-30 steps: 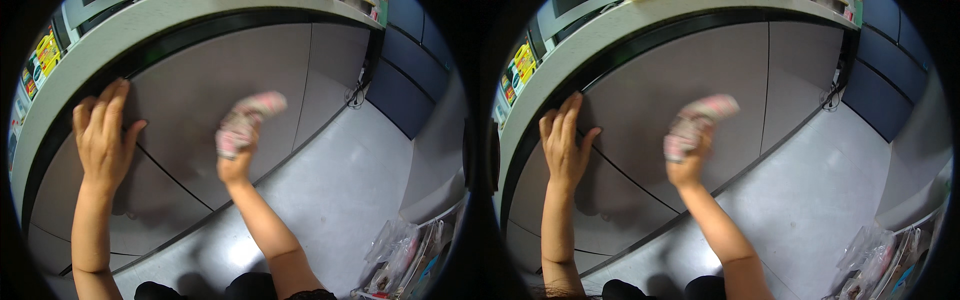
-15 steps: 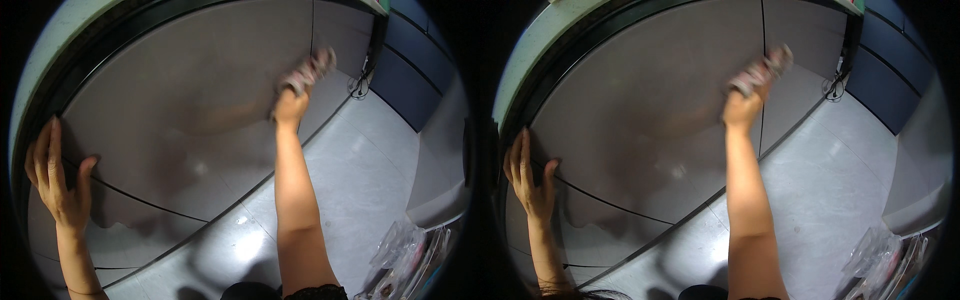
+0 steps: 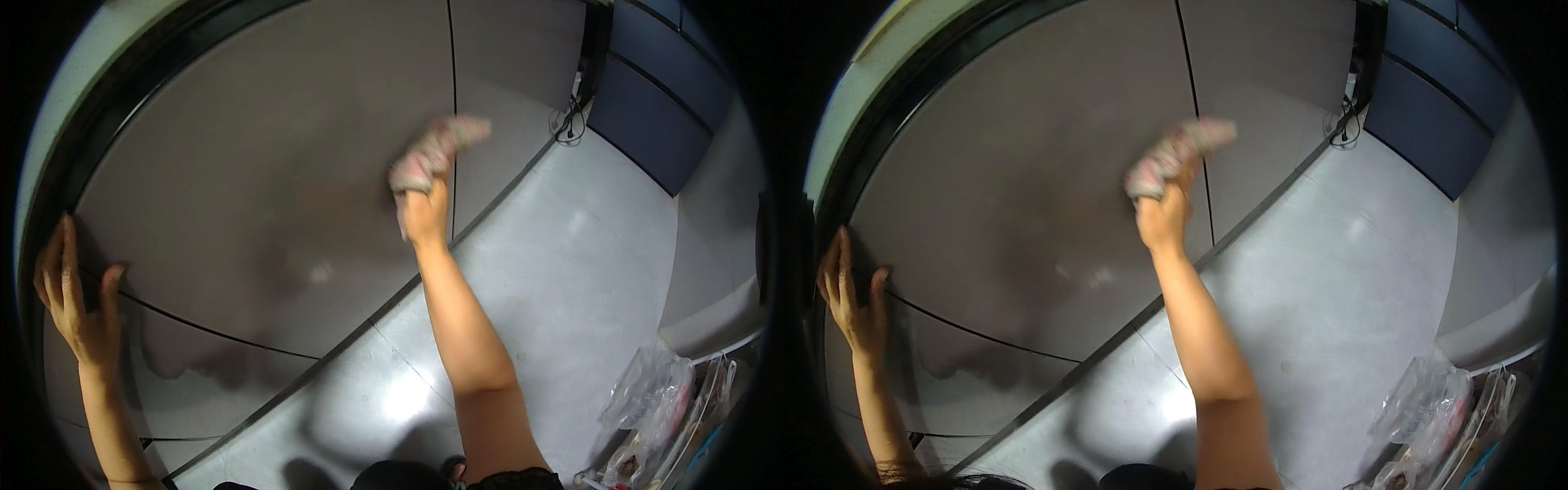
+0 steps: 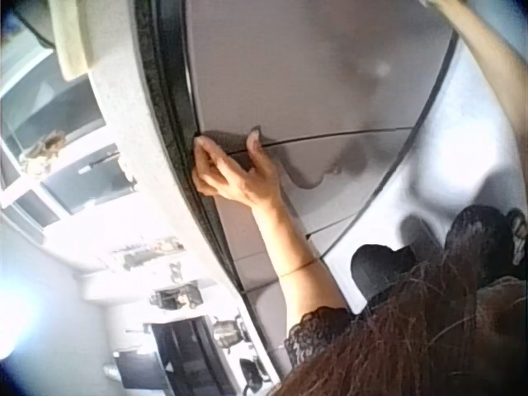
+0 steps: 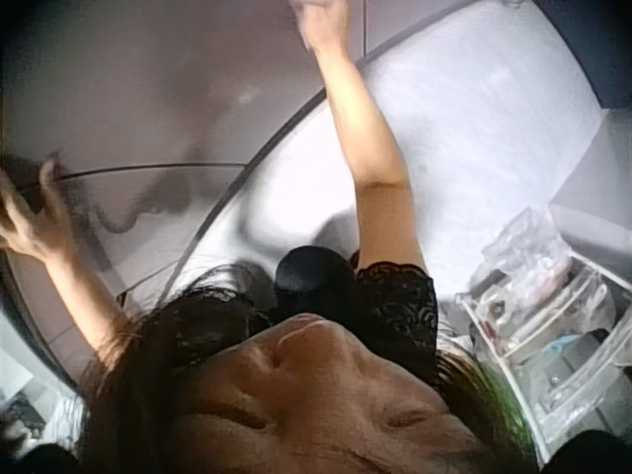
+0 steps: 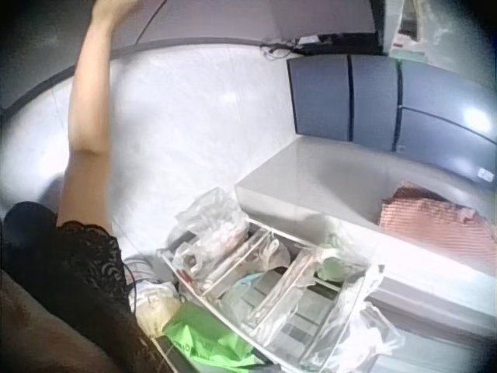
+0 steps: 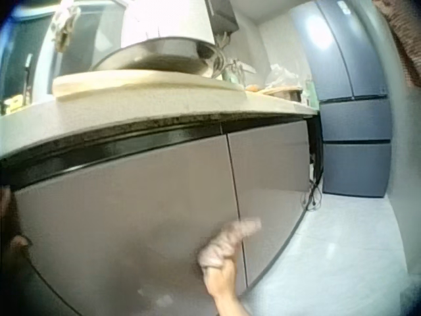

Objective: The person wipes the front of kitchen cabinet doors and drawers with a cloth, then rinses the cloth in the sink and resumes wiping the cabinet surfaces. The person opens and closes cabinet doors and drawers while cleaning.

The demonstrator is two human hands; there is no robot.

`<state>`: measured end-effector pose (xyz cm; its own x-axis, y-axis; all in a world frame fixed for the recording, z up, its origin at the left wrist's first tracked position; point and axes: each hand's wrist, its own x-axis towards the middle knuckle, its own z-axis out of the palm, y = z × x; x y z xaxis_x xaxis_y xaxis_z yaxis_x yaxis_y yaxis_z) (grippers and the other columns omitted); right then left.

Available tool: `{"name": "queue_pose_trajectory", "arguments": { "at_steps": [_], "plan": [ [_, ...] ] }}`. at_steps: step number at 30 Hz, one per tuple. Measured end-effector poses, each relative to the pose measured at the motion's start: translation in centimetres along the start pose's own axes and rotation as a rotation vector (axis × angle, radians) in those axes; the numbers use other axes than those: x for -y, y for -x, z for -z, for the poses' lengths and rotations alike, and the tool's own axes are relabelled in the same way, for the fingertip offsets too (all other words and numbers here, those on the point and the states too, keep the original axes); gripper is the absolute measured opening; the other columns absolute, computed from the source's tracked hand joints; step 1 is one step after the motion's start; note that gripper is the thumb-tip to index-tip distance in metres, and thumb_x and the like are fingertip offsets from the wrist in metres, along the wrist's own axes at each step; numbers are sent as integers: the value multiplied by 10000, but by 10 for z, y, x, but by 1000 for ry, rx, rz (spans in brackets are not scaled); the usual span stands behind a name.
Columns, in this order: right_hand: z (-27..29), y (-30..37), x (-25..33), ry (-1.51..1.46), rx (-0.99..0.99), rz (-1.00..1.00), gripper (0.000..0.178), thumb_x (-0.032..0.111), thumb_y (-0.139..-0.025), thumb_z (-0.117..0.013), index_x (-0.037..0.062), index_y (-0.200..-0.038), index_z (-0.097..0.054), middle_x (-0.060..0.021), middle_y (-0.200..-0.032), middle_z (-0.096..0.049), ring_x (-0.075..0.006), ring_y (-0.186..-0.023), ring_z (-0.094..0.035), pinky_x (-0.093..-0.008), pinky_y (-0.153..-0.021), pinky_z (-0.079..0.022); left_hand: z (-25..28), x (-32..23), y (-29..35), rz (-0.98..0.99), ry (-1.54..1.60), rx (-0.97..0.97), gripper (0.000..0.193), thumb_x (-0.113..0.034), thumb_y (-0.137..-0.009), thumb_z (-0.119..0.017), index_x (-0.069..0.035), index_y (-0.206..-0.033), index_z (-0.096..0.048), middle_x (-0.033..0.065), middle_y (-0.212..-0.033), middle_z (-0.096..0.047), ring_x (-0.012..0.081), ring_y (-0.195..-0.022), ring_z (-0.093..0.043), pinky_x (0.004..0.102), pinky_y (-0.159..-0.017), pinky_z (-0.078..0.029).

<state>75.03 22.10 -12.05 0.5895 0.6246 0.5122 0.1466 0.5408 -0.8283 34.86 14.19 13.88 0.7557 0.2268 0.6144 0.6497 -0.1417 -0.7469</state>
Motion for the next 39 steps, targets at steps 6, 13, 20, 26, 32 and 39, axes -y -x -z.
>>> {"name": "queue_pose_trajectory", "arguments": {
  "at_steps": [6,13,20,26,32,39],
  "plan": [
    [-11,-1,-35,207,-453,253,323,194,-909,-512,-10,-1149,-583,-174,-1116,-615,-324,-1046,-571,-388,-953,-424,4,6,3,-5,30,17,634,-235,-821,-755,-103,-1397,-523,66,-1428,-524,257,-1329,-452,386,-1114,-365],
    [53,90,-177,-254,-603,-943,422,366,-931,-365,68,-1187,-518,-141,-1053,-603,-304,-926,-574,-454,-751,-477,-1,8,3,-31,9,19,602,-212,-851,-733,-92,-1399,-515,81,-1425,-524,267,-1323,-471,397,-1106,-385],
    [-28,239,-170,-217,-157,-696,504,405,-936,-345,115,-1341,-427,-179,-1185,-544,-340,-936,-557,-520,-771,-460,-5,3,-1,3,59,8,584,-196,-859,-726,-90,-1394,-518,78,-1426,-523,265,-1316,-479,398,-1105,-390],
    [-17,169,-154,-83,-200,-459,385,470,-925,-370,160,-1149,-419,-129,-974,-516,-294,-735,-505,-489,-615,-423,0,9,2,-23,52,6,581,-212,-856,-731,-103,-1390,-528,56,-1427,-523,247,-1324,-464,390,-1114,-372],
    [105,54,-204,-172,-420,-745,333,535,-913,-396,205,-956,-410,-80,-762,-488,-249,-533,-452,-459,-459,-386,-4,9,1,-23,92,-5,577,-230,-856,-732,-99,-1382,-535,60,-1421,-525,253,-1320,-464,388,-1101,-391],
    [21,111,-155,-342,-642,-939,238,445,-924,-405,229,-834,-361,3,-542,-320,-148,-344,-257,-301,-307,-228,5,9,-1,-47,-31,40,574,-202,-854,-729,-92,-1380,-527,87,-1404,-539,270,-1323,-479,401,-1108,-419]
  ]
}}
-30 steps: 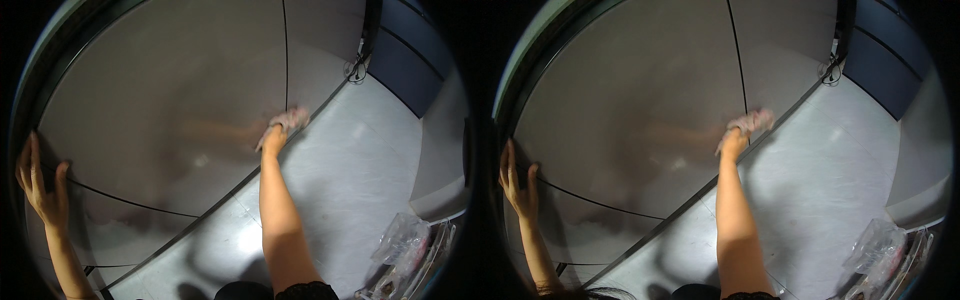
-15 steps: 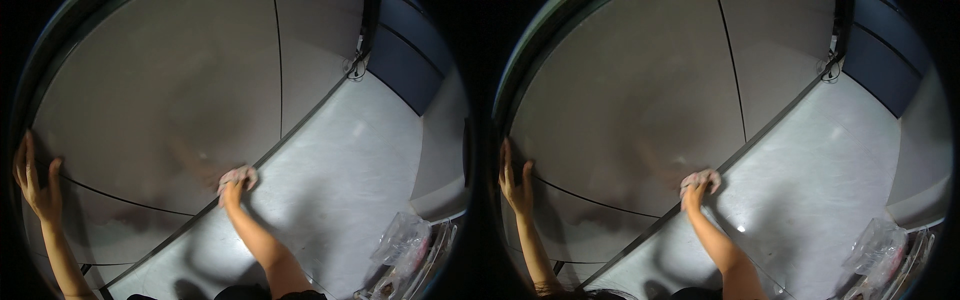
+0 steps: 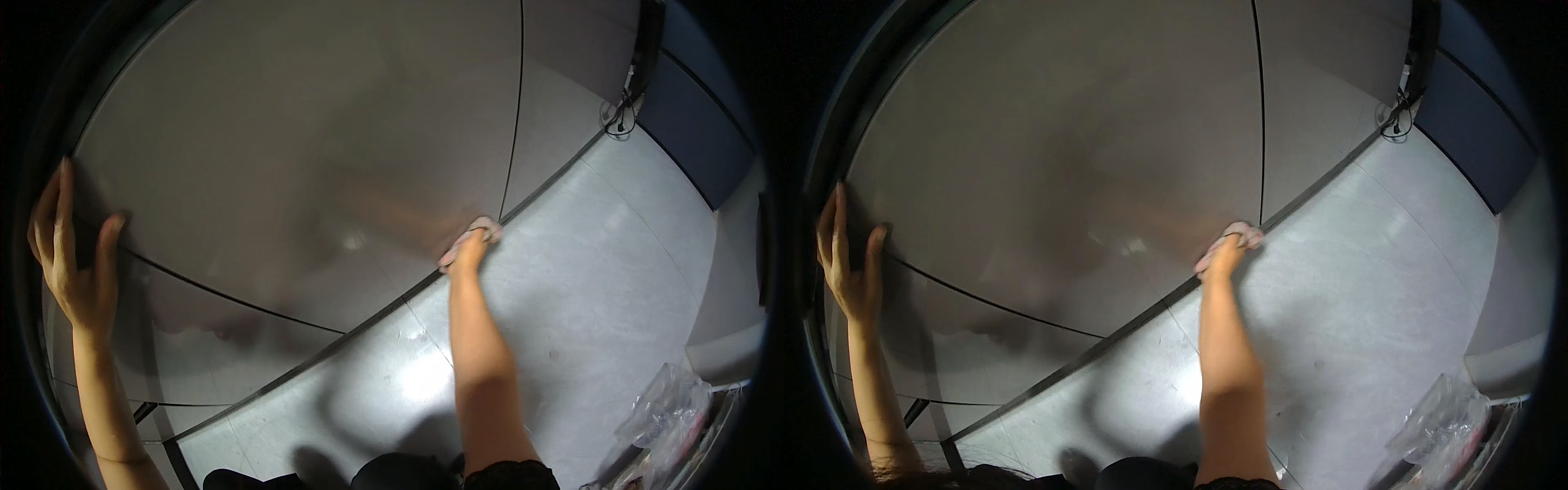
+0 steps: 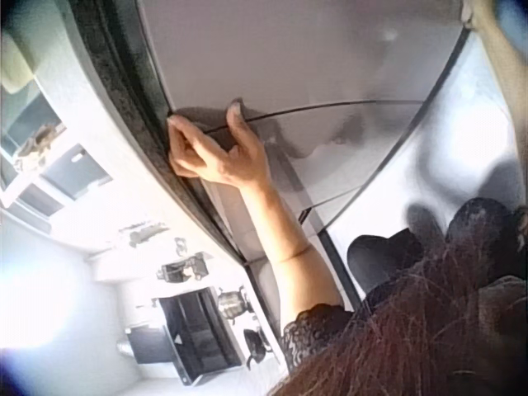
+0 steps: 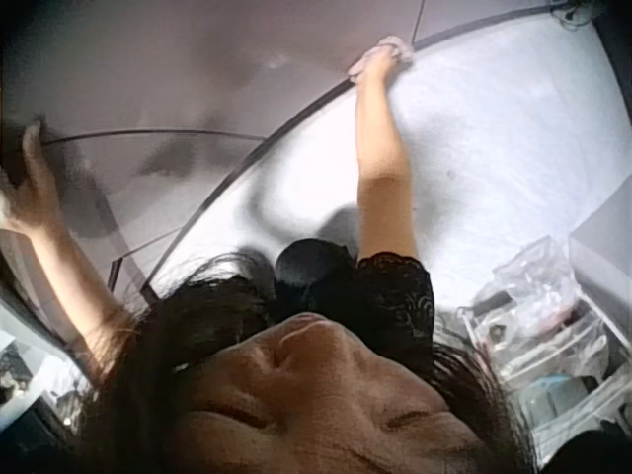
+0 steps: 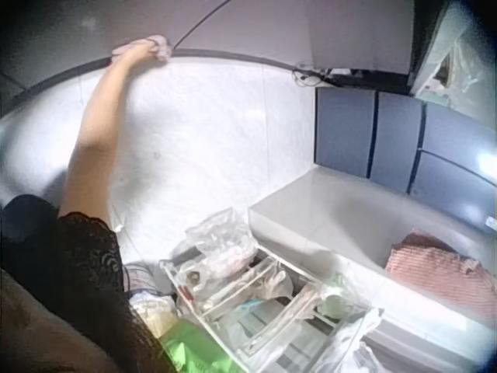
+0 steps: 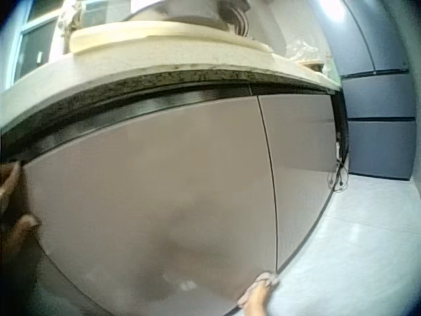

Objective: The person wipes the front of kitchen cabinet doors and drawers with a cloth, then rinses the cloth in the sink and resumes wiping the cabinet surfaces. The person opens and closes cabinet doors and drawers while cleaning.

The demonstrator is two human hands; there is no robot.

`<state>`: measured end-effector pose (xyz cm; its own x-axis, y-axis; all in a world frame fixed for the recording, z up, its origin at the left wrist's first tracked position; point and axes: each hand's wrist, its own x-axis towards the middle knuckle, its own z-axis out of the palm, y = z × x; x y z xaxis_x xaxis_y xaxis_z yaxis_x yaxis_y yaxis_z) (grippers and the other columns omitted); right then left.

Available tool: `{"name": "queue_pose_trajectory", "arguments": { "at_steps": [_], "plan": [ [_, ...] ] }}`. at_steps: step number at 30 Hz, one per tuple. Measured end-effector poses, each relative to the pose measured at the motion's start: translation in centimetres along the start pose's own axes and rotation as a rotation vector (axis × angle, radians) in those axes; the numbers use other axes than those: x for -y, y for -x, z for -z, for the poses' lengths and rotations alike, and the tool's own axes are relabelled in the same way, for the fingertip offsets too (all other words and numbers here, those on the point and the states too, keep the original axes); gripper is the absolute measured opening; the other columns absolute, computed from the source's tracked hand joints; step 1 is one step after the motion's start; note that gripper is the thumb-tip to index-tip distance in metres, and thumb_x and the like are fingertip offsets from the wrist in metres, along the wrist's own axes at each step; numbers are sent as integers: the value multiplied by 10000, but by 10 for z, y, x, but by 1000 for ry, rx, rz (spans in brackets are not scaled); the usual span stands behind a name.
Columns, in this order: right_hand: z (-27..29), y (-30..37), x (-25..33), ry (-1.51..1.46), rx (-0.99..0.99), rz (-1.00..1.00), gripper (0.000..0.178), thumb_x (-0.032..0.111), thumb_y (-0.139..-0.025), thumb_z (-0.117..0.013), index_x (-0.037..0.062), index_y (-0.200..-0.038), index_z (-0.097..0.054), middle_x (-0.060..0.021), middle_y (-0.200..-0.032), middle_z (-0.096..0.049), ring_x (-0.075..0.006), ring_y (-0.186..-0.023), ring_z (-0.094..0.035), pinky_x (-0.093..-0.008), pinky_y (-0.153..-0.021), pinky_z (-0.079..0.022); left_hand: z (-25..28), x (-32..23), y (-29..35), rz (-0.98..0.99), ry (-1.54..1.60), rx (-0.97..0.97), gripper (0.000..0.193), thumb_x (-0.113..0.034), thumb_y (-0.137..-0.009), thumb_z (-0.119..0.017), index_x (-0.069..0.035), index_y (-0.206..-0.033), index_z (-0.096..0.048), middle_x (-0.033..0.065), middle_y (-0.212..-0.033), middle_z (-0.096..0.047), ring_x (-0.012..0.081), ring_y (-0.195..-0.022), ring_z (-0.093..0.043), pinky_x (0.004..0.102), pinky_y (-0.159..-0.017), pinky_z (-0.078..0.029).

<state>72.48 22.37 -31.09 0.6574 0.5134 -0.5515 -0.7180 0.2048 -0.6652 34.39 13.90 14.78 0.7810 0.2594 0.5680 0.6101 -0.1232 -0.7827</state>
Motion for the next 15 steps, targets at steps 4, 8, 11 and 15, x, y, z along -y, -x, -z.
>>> {"name": "queue_pose_trajectory", "arguments": {
  "at_steps": [4,8,11,15],
  "plan": [
    [9,49,-110,-34,-22,-52,139,368,-883,-400,233,-893,-367,13,-582,-324,-141,-347,-245,-285,-303,-209,0,-7,-5,21,18,-38,592,-229,-832,-747,-127,-1379,-544,68,-1398,-548,244,-1313,-482,392,-1108,-409],
    [27,166,-189,104,118,-171,584,389,-881,-431,57,-1351,-332,-192,-1019,-590,-279,-918,-606,-428,-842,-487,-5,-15,-5,45,30,-80,623,-268,-790,-771,-149,-1367,-567,62,-1374,-564,243,-1279,-501,384,-1094,-412],
    [34,224,-251,117,160,-252,453,331,-935,-384,104,-1327,-403,-123,-1271,-506,-265,-1174,-508,-437,-1022,-411,2,-19,-14,52,77,-129,641,-271,-772,-786,-147,-1364,-574,70,-1355,-572,260,-1253,-508,393,-1060,-419],
    [82,224,-240,251,565,-678,583,526,-964,-428,92,-1354,-421,-153,-1338,-489,-266,-1204,-497,-488,-977,-433,12,-22,-17,75,79,-104,660,-301,-754,-783,-135,-1358,-577,65,-1289,-597,259,-1195,-528,390,-1033,-419]
  ]
}}
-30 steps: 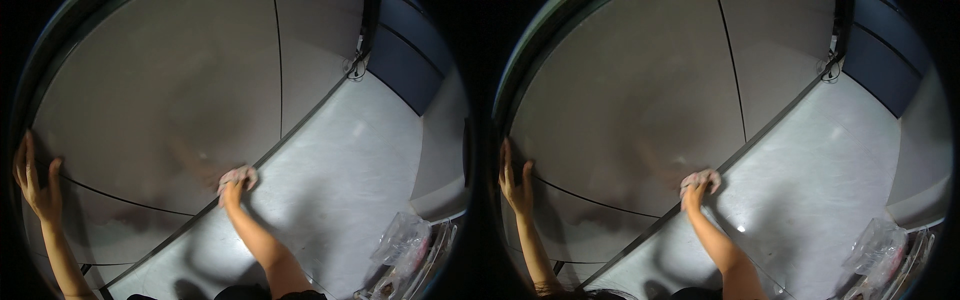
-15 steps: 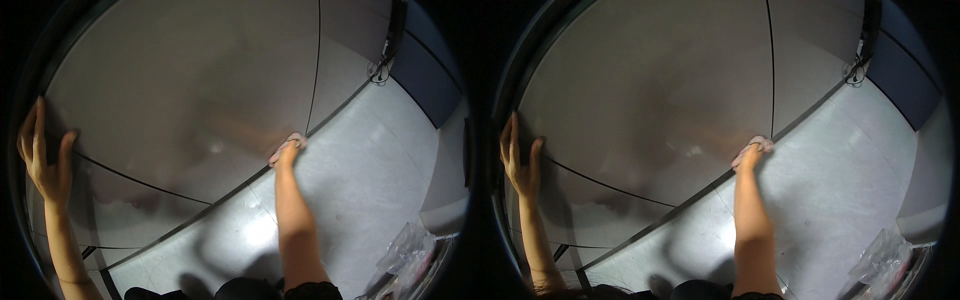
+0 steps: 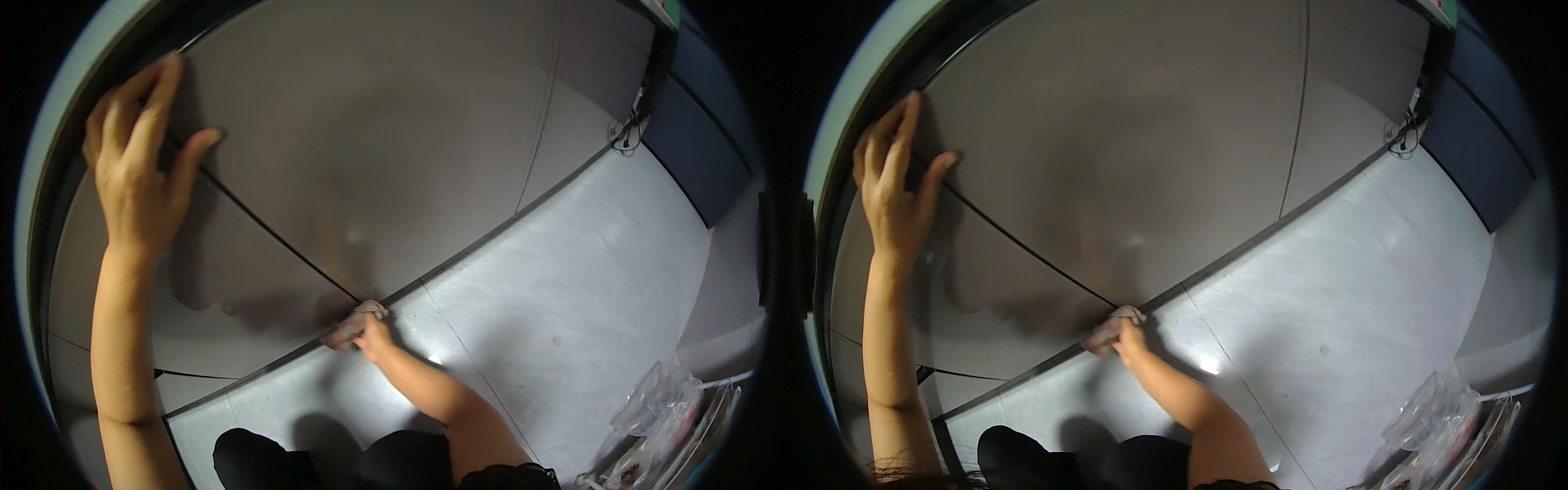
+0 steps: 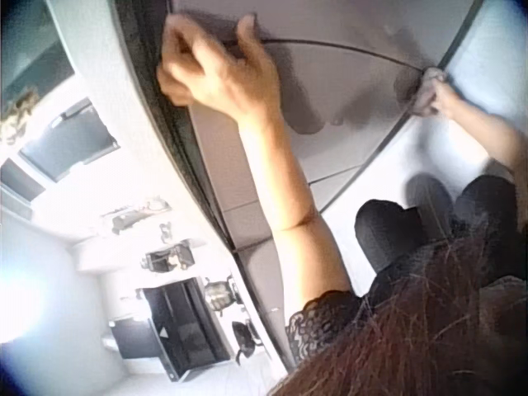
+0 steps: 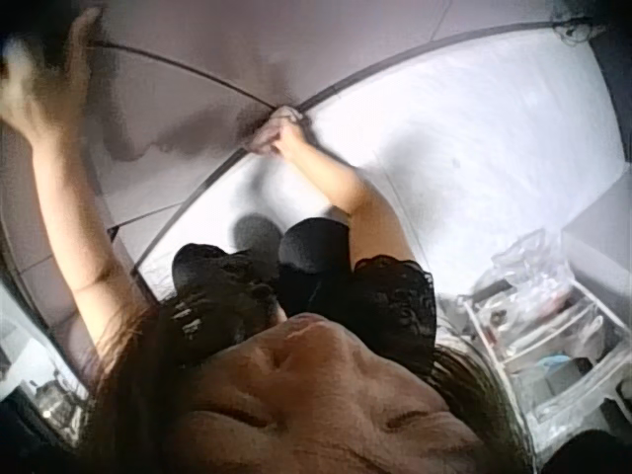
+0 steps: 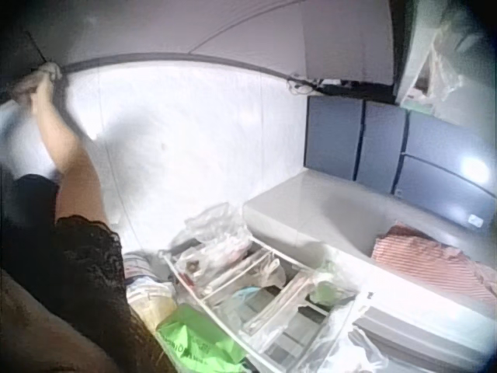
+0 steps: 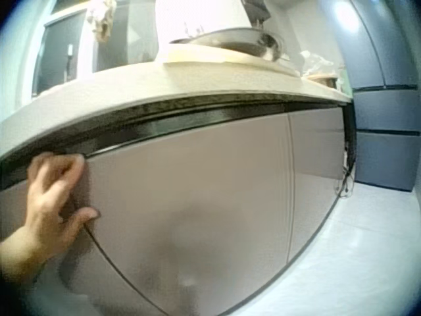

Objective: The person wipes the front of kitchen cabinet doors and drawers with a cloth, then rinses the cloth in the sink and resumes wiping the cabinet surfaces. The person opens and closes cabinet doors and drawers while cleaning.

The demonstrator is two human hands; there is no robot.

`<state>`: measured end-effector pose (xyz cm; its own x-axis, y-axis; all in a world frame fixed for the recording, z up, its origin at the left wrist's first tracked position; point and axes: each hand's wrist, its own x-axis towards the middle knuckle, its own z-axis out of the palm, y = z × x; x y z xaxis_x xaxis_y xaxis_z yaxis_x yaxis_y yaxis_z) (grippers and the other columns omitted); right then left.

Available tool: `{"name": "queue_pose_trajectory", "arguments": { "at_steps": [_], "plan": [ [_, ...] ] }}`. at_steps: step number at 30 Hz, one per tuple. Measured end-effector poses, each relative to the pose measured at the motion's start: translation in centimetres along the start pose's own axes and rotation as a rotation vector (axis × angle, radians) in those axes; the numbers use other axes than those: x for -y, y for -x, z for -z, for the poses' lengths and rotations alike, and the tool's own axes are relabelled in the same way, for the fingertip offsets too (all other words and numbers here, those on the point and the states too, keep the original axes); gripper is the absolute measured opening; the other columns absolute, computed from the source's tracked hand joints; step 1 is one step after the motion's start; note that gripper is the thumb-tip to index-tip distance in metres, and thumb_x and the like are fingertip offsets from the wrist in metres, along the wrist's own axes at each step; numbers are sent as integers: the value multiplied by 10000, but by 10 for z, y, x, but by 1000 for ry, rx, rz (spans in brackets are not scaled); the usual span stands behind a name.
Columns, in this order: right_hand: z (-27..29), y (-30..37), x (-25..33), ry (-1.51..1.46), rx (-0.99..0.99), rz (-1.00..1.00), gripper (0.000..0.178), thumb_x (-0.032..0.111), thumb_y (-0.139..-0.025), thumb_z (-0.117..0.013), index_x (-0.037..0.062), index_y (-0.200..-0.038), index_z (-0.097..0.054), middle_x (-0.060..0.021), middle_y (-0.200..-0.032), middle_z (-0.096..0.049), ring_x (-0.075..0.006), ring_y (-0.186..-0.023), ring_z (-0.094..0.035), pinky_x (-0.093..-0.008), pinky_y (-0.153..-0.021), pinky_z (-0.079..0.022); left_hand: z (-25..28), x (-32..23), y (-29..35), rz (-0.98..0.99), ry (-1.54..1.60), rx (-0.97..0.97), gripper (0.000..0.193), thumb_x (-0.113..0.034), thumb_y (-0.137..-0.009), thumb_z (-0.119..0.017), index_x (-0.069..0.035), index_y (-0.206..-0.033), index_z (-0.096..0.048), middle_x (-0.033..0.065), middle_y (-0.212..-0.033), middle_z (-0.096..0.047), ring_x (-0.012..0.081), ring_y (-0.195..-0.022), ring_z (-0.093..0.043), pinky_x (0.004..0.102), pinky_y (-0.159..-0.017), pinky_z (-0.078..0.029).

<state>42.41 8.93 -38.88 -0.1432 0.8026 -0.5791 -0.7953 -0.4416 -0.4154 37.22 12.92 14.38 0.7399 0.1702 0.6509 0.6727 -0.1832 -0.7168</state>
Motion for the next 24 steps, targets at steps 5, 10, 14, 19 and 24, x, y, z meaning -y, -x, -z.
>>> {"name": "queue_pose_trajectory", "arguments": {
  "at_steps": [5,10,14,19,24],
  "plan": [
    [-8,70,179,-306,255,656,336,402,-936,-458,209,-668,-394,30,-533,-405,-130,-434,-430,-302,-309,-304,-5,2,9,34,27,-37,674,-332,-741,-780,-148,-1357,-580,46,-1251,-621,239,-1170,-545,388,-1016,-409],
    [-72,61,252,146,-390,1205,386,429,-956,-431,65,-1072,-488,-62,-860,-519,-148,-671,-502,-271,-570,-406,-4,2,5,-9,50,-88,653,-353,-744,-772,-156,-1342,-598,25,-1255,-628,223,-1155,-556,369,-1001,-407],
    [-89,53,193,267,-670,1263,617,376,-950,-428,-32,-1406,-347,-208,-1300,-473,-275,-1153,-476,-354,-989,-369,-7,-3,6,10,62,-67,637,-352,-747,-772,-153,-1331,-609,15,-1254,-630,216,-1143,-558,371,-996,-404],
    [-33,5,62,-157,-496,446,630,382,-980,-439,35,-1490,-312,-182,-1503,-355,-294,-1387,-329,-434,-1110,-287,-3,-1,7,27,69,-66,625,-340,-749,-771,-154,-1324,-612,19,-1254,-620,228,-1140,-547,378,-995,-394],
    [-14,63,102,-190,-344,538,344,366,-970,-471,98,-1172,-547,-109,-1094,-642,-249,-887,-622,-418,-702,-522,-3,-2,8,63,123,-69,625,-332,-748,-772,-171,-1328,-605,9,-1263,-608,235,-1150,-532,392,-1001,-384]
  ]
}}
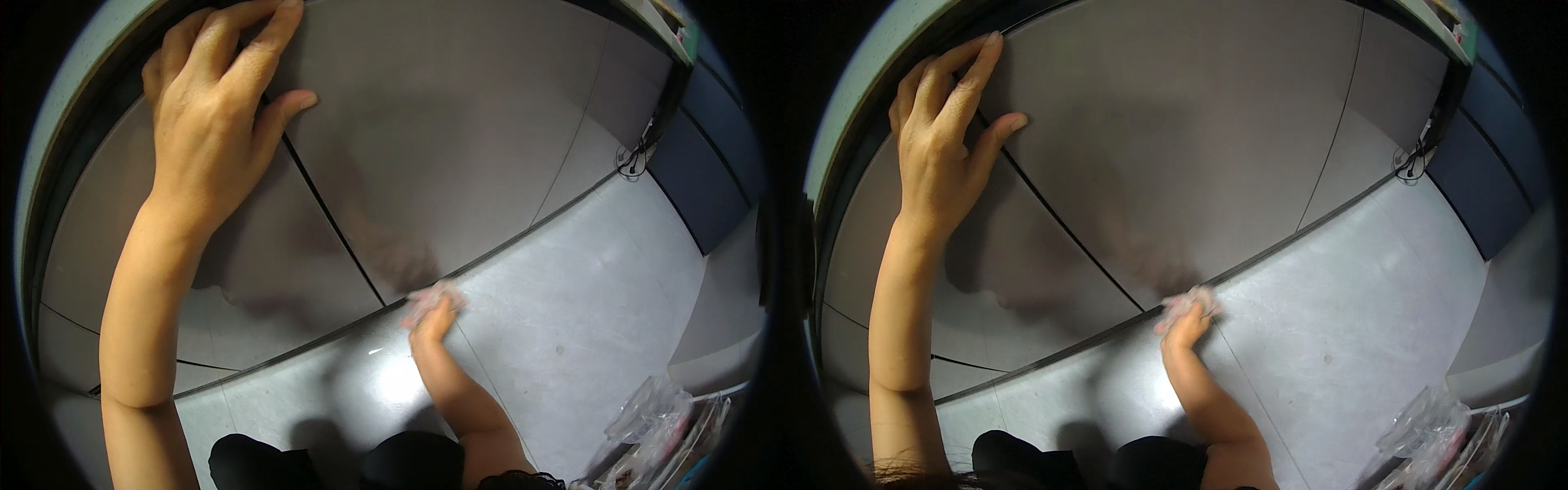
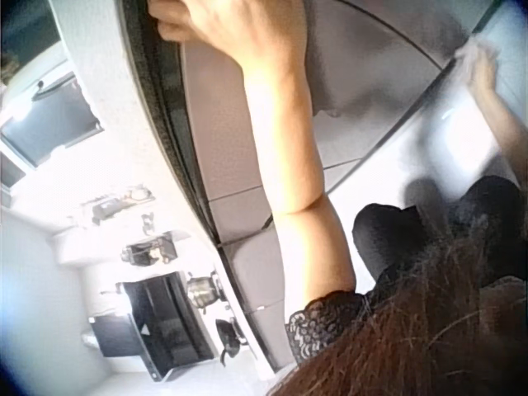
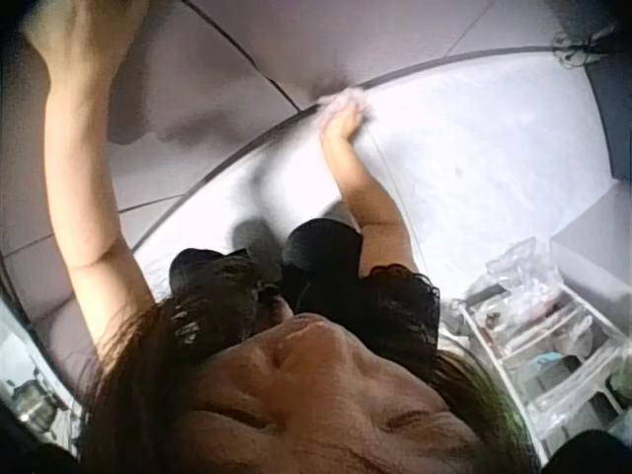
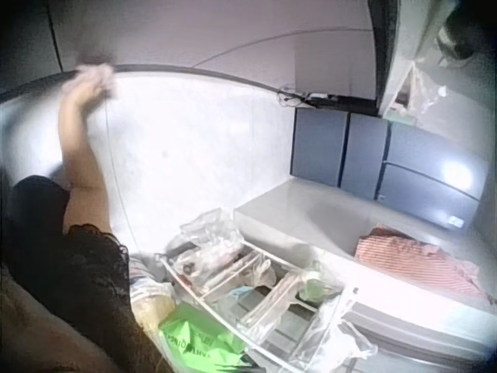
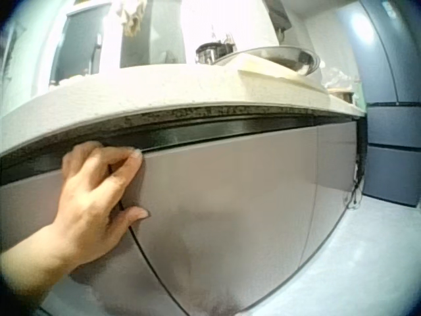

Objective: The person wipes the front of kitchen cabinet doors and drawers with a cloth, then rinses the cloth in the sink and resumes wiping the cabinet surfaces. The person opens and closes cabinet doors and drawers while cleaning.

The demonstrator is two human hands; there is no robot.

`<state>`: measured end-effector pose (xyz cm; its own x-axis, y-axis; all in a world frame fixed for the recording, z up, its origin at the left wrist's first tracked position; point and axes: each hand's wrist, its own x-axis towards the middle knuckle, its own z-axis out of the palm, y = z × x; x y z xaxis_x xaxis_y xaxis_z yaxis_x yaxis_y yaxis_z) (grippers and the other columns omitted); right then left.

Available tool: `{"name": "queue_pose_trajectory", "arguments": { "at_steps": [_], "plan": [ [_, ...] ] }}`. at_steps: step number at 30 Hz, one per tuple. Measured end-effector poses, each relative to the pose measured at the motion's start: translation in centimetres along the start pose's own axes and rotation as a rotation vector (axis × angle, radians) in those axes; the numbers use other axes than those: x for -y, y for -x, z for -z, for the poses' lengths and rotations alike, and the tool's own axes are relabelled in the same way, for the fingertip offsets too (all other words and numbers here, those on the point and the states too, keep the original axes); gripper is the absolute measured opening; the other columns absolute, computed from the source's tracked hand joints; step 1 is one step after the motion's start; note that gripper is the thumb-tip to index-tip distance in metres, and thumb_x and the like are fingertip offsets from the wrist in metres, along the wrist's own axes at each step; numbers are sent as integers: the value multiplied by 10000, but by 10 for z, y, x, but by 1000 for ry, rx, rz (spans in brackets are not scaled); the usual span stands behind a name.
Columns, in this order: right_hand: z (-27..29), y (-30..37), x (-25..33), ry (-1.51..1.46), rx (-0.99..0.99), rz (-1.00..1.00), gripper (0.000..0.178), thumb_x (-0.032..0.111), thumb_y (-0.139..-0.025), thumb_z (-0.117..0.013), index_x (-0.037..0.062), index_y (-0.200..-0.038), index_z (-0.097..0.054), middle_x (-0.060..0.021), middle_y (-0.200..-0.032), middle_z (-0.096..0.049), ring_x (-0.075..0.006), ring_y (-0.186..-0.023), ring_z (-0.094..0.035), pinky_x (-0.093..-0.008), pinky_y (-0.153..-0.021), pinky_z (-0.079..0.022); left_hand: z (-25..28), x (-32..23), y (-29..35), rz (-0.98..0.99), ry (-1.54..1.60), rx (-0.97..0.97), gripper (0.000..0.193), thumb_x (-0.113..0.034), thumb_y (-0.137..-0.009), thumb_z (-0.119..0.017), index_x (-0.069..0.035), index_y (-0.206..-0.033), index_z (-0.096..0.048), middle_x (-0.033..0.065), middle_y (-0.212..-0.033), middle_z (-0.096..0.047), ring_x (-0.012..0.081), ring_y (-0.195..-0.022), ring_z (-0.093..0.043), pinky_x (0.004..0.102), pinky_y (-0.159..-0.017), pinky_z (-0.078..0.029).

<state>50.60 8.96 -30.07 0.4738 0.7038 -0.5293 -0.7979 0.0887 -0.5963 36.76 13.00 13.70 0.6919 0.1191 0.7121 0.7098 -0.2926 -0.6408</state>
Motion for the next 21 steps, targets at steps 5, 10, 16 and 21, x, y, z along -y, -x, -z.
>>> {"name": "queue_pose_trajectory", "arguments": {
  "at_steps": [5,10,16,21],
  "plan": [
    [-75,10,78,176,412,1044,485,296,-946,-500,25,-1347,-469,-219,-1368,-453,-339,-1275,-434,-458,-1034,-379,-2,-5,-4,12,18,-37,629,-327,-738,-780,-185,-1326,-606,0,-1259,-611,227,-1129,-545,393,-987,-398],
    [-131,30,44,527,303,1553,517,357,-955,-482,77,-1389,-454,-254,-1545,-216,-527,-1421,-127,-635,-1129,-125,3,-3,-4,-37,-19,-47,626,-318,-733,-786,-190,-1320,-611,-7,-1244,-619,233,-1090,-558,388,-953,-423],
    [-31,-9,-76,632,96,1054,366,210,-926,-485,1,-1213,-574,-251,-1407,-437,-436,-1371,-313,-519,-1129,-225,10,-3,-5,-114,17,-12,608,-279,-739,-773,0,-1242,-576,158,-1169,-571,322,-1038,-516,454,-922,-384],
    [37,-46,-93,413,-55,366,395,132,-954,-482,-45,-1304,-525,-230,-1325,-558,-317,-1153,-596,-397,-1019,-440,3,-5,-6,-89,-56,-26,594,-255,-740,-767,42,-1217,-574,184,-1132,-566,352,-1013,-507,461,-912,-379]
  ]
}}
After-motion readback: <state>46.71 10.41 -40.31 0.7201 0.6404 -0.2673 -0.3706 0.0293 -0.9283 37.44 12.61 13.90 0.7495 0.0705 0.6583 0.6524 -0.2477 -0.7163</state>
